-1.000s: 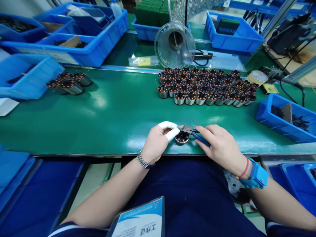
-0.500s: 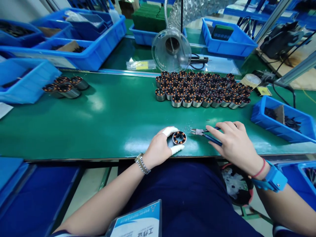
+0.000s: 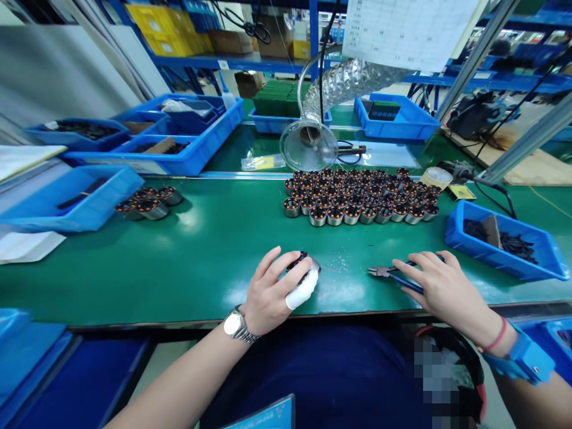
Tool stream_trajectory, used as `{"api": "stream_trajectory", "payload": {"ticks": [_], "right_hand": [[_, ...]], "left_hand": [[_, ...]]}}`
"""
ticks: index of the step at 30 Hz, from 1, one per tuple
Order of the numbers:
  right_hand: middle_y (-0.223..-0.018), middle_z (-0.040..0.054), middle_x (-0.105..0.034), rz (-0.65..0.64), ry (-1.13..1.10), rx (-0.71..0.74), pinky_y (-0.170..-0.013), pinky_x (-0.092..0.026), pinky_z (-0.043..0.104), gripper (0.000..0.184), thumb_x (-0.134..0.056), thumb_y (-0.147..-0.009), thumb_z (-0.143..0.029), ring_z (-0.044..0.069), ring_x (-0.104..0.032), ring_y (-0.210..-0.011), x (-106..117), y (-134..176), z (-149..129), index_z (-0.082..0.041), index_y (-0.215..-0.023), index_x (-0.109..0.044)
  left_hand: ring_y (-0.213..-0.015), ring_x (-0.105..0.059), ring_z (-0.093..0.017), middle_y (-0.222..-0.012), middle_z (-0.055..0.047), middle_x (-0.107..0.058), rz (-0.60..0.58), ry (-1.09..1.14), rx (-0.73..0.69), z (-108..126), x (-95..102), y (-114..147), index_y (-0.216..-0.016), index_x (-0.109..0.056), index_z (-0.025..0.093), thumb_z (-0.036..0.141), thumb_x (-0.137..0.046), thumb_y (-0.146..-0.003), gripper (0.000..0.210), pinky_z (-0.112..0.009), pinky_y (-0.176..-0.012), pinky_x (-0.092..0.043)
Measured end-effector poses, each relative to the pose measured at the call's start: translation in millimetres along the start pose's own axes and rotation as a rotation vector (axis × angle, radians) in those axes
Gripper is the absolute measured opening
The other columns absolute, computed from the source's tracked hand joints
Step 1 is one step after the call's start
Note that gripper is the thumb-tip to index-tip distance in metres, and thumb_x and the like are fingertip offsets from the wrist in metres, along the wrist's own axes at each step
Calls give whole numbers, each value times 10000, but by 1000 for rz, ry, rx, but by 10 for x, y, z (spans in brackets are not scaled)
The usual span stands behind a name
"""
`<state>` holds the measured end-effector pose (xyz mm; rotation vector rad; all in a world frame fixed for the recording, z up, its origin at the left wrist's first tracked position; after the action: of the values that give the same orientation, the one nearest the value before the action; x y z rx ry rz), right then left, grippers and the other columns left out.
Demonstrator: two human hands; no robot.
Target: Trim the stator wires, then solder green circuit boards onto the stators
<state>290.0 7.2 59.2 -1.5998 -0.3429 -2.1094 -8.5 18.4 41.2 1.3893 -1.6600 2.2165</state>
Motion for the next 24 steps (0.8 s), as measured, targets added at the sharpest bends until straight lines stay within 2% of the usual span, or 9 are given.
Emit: {"api": "stream_trajectory", "payload": {"ticks": [5,7,9,13,16,18,20,24], "right_hand": [[-1033,108,-599,17,-11,-145,-774,-332,383,391,-509,-822,-391,247,-534,-919,-261,9,358,-215,-1170,-539],[-1030,128,-607,10,-11,-225,-749,-352,379,408,-495,-825,-416,259,-543,-923,-398,-1,516,-177,-1150,-553],[-1050,147,-607,39,-15,-264,-761,-367,389,414,-491,-829,-416,277,-533,-967,-472,-47,593,-136,-1126,-562],[-1062,136,-602,94,-106,-147,-809,-387,366,287,-458,-863,-287,237,-527,-995,-425,-311,407,-118,-1060,-583],[-936,109,-625,19,-154,-31,-753,-414,315,203,-434,-861,-194,199,-563,-880,-374,-597,142,-129,-923,-616],[-842,97,-626,-7,-160,8,-704,-420,299,168,-452,-832,-149,195,-576,-805,-368,-763,18,-130,-816,-618],[-779,101,-621,-7,-173,26,-667,-421,291,165,-453,-801,-96,194,-586,-751,-388,-884,-44,-123,-747,-606],[-715,116,-618,-18,-217,34,-634,-423,289,197,-419,-751,-21,190,-594,-668,-453,-1009,-46,-111,-708,-588]], "left_hand": [[-1083,-546,-202,-1063,4,-666,15,91,67,5,10,-61,-1038,-569,315,50,-557,-721,413,-437,-1025,-322],[-1063,-542,-215,-1058,-28,-660,-9,100,176,-78,-22,-105,-1073,-559,279,88,-596,-713,409,-448,-1007,-337],[-1070,-522,-236,-1092,-68,-629,-82,156,367,-236,-103,-126,-1071,-568,233,187,-662,-691,395,-452,-982,-362],[-966,-565,-239,-1082,-100,-598,-215,405,867,-628,-377,-64,-1046,-598,179,379,-741,-597,512,-414,-893,-434],[-747,-596,-192,-825,-42,-631,-215,561,1148,-836,-570,-19,-1064,-602,171,394,-764,-552,582,-382,-793,-468],[-648,-580,-172,-671,0,-599,-175,599,1230,-934,-661,-34,-1066,-604,163,372,-783,-527,606,-377,-759,-468],[-619,-581,-162,-631,6,-598,-140,621,1257,-1011,-744,-75,-1079,-591,152,346,-788,-529,616,-367,-741,-474],[-688,-622,-150,-818,-64,-657,-76,665,1267,-1102,-911,-165,-1082,-542,133,283,-780,-564,590,-320,-734,-493]]}}
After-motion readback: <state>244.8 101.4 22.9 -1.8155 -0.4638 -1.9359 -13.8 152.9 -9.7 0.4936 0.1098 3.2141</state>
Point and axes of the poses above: each hand's wrist, its own y-axis away from the middle knuckle, its own x-axis out of the back of the hand, z = x × y, the point moved 3 cm from there along -y, towards the middle knuckle
